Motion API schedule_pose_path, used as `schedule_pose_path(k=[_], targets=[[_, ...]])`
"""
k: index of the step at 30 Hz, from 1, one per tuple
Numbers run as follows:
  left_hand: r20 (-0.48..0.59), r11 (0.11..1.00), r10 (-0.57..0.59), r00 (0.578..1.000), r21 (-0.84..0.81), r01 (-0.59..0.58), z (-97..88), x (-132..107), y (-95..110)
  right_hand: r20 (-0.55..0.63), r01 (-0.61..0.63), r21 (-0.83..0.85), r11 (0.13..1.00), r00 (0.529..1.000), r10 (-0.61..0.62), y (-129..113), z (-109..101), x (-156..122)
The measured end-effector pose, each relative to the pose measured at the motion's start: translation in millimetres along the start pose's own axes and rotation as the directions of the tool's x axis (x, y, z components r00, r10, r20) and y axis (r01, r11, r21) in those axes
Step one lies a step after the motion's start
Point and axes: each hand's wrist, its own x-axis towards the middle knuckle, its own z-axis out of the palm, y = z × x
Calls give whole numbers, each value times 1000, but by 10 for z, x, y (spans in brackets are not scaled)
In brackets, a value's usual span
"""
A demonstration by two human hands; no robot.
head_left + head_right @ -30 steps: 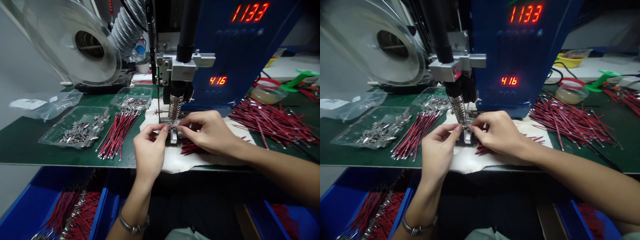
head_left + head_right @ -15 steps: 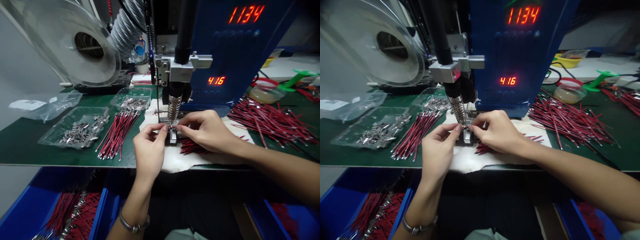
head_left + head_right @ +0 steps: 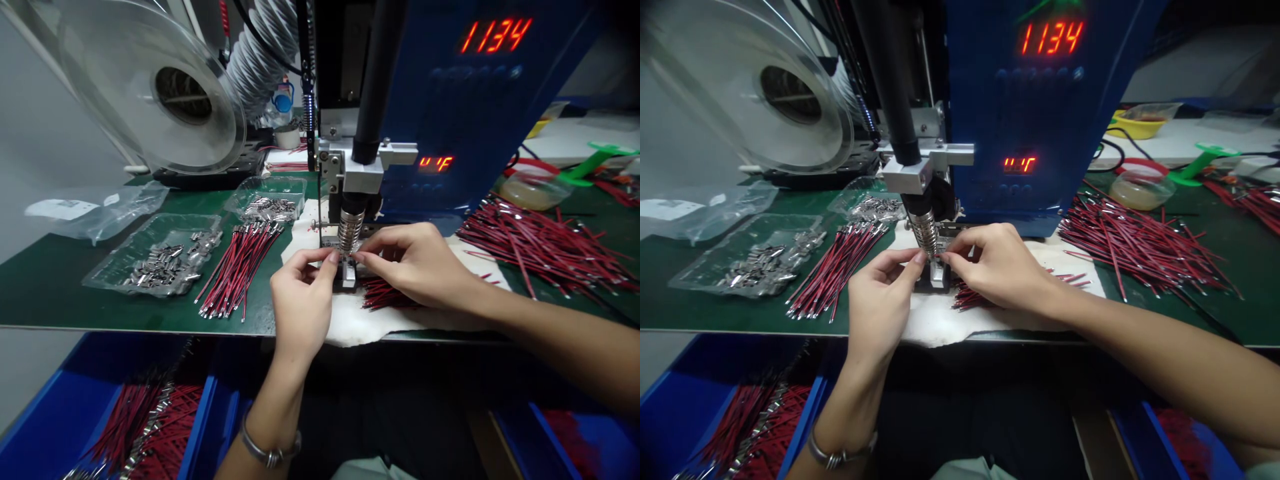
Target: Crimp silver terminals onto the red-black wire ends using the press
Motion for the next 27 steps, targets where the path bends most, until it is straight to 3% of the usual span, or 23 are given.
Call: schedule_pose_path(k=[27], targets=[[13, 1000, 1, 1000, -2, -1, -7, 5, 4, 7, 25, 14, 1000, 1000, -25, 6, 12, 11]])
